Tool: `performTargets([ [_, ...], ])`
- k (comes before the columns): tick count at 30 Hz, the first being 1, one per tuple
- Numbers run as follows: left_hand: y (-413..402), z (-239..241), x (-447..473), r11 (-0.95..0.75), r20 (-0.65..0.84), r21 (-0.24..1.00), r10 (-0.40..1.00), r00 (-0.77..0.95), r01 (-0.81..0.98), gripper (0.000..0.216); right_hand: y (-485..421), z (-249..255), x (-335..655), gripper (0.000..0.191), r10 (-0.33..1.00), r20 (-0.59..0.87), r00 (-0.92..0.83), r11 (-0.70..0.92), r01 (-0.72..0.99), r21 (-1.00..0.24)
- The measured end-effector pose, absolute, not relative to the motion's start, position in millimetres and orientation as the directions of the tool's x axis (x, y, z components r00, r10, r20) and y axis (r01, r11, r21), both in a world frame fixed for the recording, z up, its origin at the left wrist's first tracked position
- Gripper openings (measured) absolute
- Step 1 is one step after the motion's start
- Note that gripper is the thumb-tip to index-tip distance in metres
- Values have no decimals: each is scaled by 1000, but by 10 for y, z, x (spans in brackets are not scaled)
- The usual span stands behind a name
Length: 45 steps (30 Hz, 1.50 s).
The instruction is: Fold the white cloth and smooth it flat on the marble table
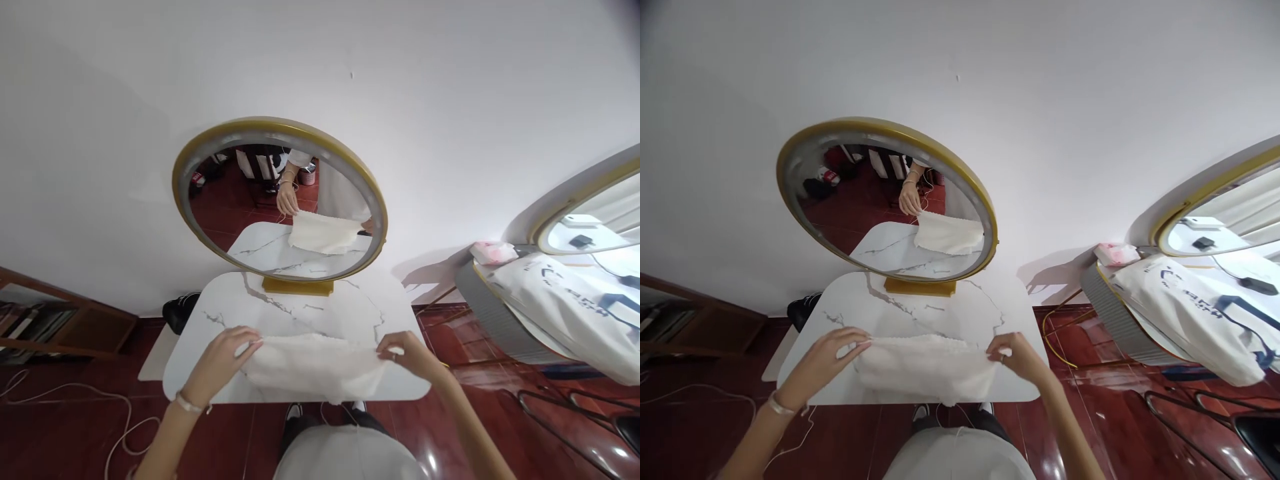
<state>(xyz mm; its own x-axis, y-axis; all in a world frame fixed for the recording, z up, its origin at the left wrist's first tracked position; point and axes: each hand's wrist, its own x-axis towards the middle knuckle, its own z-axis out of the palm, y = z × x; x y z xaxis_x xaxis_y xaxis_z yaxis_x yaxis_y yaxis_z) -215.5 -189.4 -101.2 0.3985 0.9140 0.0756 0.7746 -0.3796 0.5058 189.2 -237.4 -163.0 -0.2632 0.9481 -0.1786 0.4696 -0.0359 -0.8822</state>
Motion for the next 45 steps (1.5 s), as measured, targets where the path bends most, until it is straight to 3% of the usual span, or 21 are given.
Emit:
performTargets([
  [8,-1430,-85,-1389,-504,157,524,850,504,687,39,-2062,-490,2913,25,988,59,-146,143,673,-726],
  [15,-1667,43,-1084,-588,248,529,797,551,612,31,-2555,-142,3296,20,941,325,-93,271,782,-562],
  [21,-2150,-13,-1139,-470,20,609,815,580,639,32,-3141,-92,3372,11,911,332,-244,405,672,-619],
  [24,-2218,12,-1133,-438,-79,629,786,614,642,38,-3225,-112,3437,17,918,359,-169,362,725,-586],
  [27,-2089,-63,-1024,-445,-44,599,811,583,665,35,-3020,-232,3481,30,960,273,-61,225,746,-626],
  [30,-1810,-353,-840,-466,-11,520,834,552,716,38,-2553,-533,3460,38,997,72,-36,77,697,-713],
  [33,-1455,-839,-600,-431,-93,395,860,502,811,33,-1974,-1046,3389,40,994,-95,-60,-41,598,-800],
  [37,-1097,-1535,-225,-283,-166,264,928,332,922,27,-1373,-1814,3222,19,998,-59,31,-64,682,-728],
  [41,-1186,-2106,22,-203,-118,269,963,242,942,42,-1355,-2356,2899,36,994,47,103,-44,730,-682],
  [45,-1589,-2602,22,-278,198,340,955,221,898,55,-1838,-2755,2444,41,991,134,30,64,760,-647],
])
